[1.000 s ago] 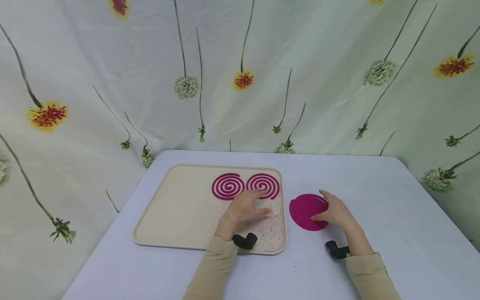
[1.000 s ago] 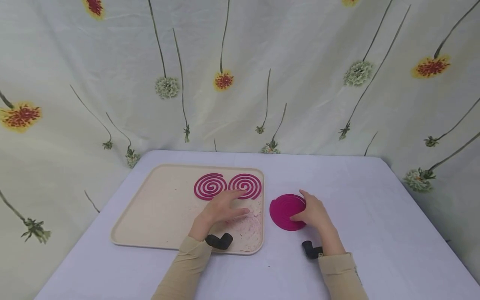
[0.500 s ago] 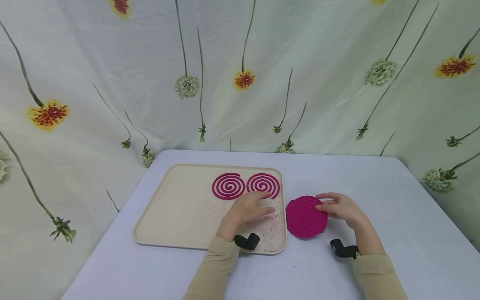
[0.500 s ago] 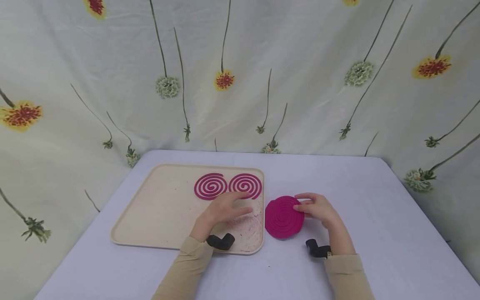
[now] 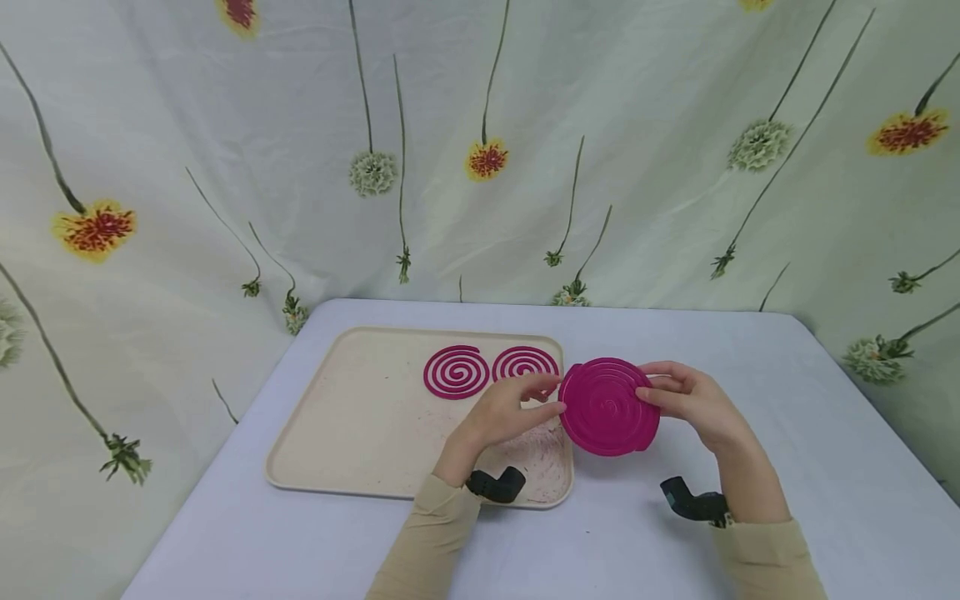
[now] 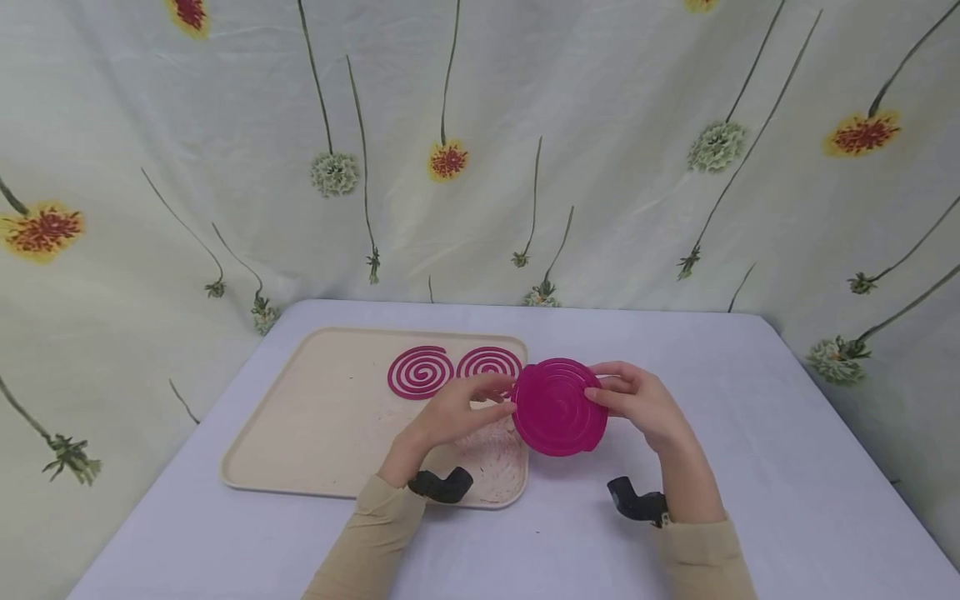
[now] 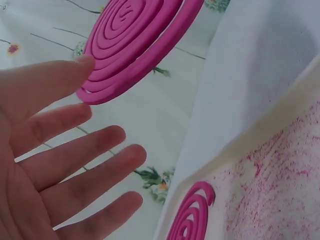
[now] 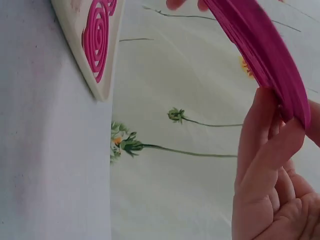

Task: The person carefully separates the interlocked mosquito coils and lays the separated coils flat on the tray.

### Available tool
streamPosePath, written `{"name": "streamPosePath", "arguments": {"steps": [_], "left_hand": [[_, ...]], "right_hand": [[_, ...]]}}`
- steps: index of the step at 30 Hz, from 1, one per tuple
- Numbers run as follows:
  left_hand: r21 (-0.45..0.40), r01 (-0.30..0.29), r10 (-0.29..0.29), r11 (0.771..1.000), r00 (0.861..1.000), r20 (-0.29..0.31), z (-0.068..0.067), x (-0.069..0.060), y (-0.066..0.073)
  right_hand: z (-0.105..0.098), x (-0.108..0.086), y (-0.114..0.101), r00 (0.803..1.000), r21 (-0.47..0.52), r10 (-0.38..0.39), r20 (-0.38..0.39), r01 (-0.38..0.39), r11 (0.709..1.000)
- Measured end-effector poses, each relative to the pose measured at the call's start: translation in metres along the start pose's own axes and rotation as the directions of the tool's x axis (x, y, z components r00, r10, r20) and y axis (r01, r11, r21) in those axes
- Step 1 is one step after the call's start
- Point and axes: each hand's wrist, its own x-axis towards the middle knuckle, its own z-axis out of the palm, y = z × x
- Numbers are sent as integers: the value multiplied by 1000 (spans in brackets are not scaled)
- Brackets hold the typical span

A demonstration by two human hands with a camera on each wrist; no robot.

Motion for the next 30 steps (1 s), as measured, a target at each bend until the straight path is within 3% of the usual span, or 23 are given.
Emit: {"name": "streamPosePath", "arguments": {"steps": [3, 6, 10, 14, 16, 19, 21, 22, 24, 27, 28, 30], "left_hand": [[-149, -7, 3, 989, 1000, -25, 0, 1, 3], [-299, -28, 13, 954, 999, -52, -1, 2, 5], [-470, -39, -6, 882, 996, -94, -5, 2, 9], [-611, -47, -36, 790, 992, -123, -10, 2, 12], [-661, -61, -35, 748, 991, -131, -12, 2, 12], [-698, -73, -41, 712, 988, -146, -12, 2, 15], [-688, -88, -48, 721, 983, -176, -10, 3, 16], [-661, -99, -50, 744, 978, -202, -8, 3, 17], [-555, -121, -47, 823, 960, -277, -3, 4, 17], [-275, -112, -9, 955, 916, -402, 8, 6, 16], [-180, -99, 11, 979, 900, -436, 12, 6, 16], [-44, -91, 59, 995, 880, -472, 18, 7, 16]], "right_hand": [[6, -1, -4, 998, 58, -46, -30, 48, 997], [11, -1, -8, 996, 146, -78, -52, 85, 986], [15, -2, -12, 994, 312, -93, -62, 107, 944], [18, -3, -13, 991, 409, -131, -28, 131, 903], [21, -4, -13, 986, 403, -166, 7, 149, 903], [30, -6, -16, 977, 334, -207, 48, 179, 925], [37, -6, -18, 976, 255, -212, 46, 194, 947], [41, -6, -18, 978, 211, -208, 33, 196, 958], [49, -6, -19, 982, 126, -188, -4, 187, 974], [60, -4, -16, 982, -6, -174, -70, 174, 985], [64, -3, -15, 980, -48, -176, -88, 172, 984], [70, -2, -12, 976, -116, -189, -112, 176, 978]]}}
